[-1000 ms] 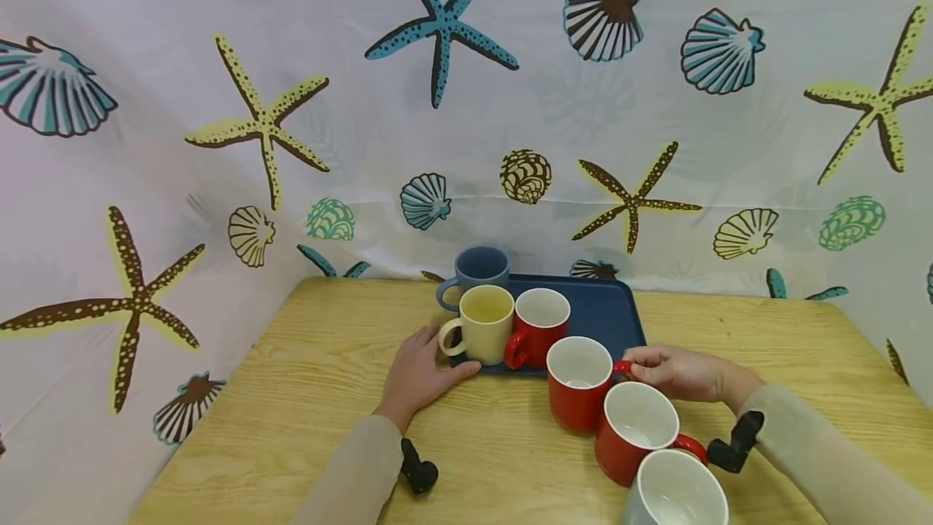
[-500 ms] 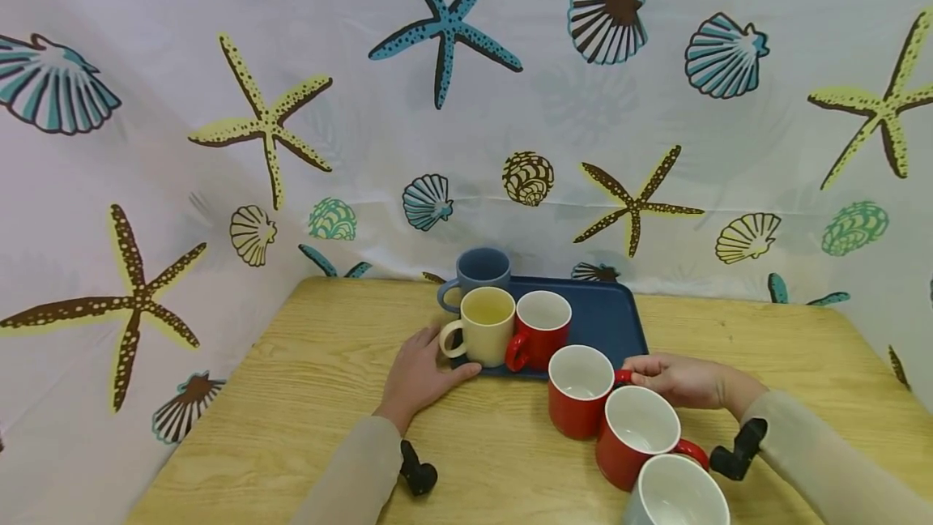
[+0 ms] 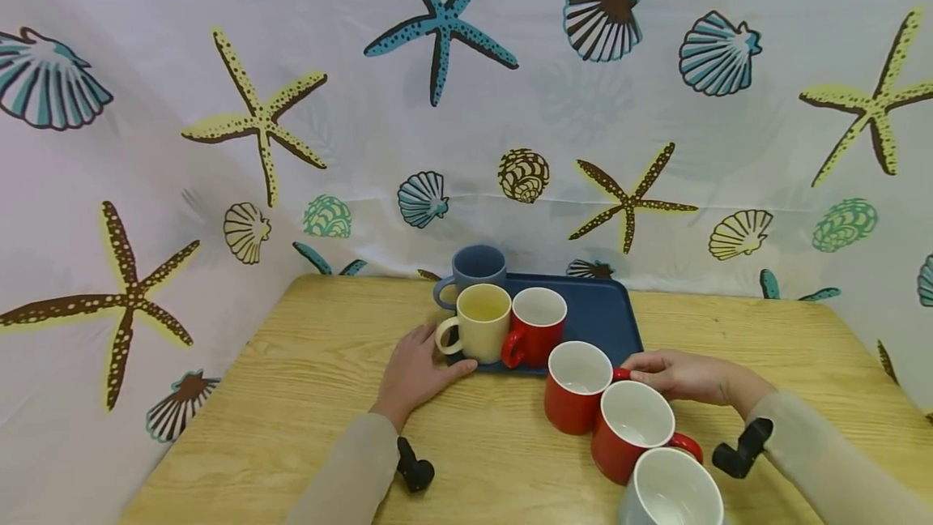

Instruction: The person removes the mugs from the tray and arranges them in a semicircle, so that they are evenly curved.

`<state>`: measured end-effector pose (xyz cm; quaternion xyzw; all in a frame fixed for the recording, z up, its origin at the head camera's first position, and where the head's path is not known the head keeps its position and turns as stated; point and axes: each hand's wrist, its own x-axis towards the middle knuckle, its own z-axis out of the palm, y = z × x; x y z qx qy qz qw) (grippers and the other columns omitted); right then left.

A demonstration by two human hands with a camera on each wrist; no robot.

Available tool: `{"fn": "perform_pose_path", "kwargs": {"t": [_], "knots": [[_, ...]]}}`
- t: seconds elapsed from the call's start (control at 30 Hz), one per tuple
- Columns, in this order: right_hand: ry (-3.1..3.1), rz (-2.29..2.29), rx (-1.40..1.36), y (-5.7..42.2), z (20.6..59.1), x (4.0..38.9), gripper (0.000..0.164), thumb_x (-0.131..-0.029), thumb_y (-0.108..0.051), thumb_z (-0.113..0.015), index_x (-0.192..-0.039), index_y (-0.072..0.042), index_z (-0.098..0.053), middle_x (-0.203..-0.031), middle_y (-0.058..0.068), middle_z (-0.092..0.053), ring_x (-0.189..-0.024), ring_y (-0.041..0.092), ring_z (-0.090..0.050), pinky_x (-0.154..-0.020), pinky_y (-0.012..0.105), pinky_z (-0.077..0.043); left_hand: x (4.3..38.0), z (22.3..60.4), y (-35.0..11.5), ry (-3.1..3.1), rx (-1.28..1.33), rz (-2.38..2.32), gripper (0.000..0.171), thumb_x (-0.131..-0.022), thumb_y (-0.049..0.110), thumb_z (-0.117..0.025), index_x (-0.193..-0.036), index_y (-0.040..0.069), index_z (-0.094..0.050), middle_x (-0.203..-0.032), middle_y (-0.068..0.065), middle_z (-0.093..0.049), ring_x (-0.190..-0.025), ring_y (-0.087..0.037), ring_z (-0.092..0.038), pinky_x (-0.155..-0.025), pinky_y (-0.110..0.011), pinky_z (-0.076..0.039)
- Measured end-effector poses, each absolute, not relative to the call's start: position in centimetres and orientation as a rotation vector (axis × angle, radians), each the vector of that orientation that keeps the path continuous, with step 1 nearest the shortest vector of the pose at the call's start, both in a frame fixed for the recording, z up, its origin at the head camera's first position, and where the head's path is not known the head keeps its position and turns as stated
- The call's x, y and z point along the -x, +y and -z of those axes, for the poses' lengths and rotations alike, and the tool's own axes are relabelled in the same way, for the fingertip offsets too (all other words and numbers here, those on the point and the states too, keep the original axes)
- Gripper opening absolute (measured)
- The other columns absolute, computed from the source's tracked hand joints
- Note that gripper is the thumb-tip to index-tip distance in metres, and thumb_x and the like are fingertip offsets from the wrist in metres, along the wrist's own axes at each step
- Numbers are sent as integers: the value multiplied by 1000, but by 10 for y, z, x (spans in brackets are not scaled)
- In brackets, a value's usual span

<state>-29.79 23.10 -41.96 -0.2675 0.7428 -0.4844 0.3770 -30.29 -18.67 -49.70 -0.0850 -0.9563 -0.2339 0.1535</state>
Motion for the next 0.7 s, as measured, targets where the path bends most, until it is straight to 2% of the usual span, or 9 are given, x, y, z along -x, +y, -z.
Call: {"fn": "perform_pose_path", "kwargs": {"t": [0.3,0.7], "knots": [[1970,1269,573,239,420,293,37,-98,-25,-47,-127,-3,-52,-119,14,-57,-105,28,-55,-87,45,-48,304,499,-186,-2776,220,678,98,-65,85,-48,-135,16,-51,-134,-12,-47,-124,-34,-41,-103,-50,-31],[2099,1475,543,247,427,292,47,-99,-27,-47,-127,10,-43,-112,20,-59,-99,33,-59,-85,42,-50,305,499,-186,-2784,231,674,96,-66,83,-48,-136,17,-50,-135,-11,-46,-125,-33,-40,-103,-50,-30]]}}
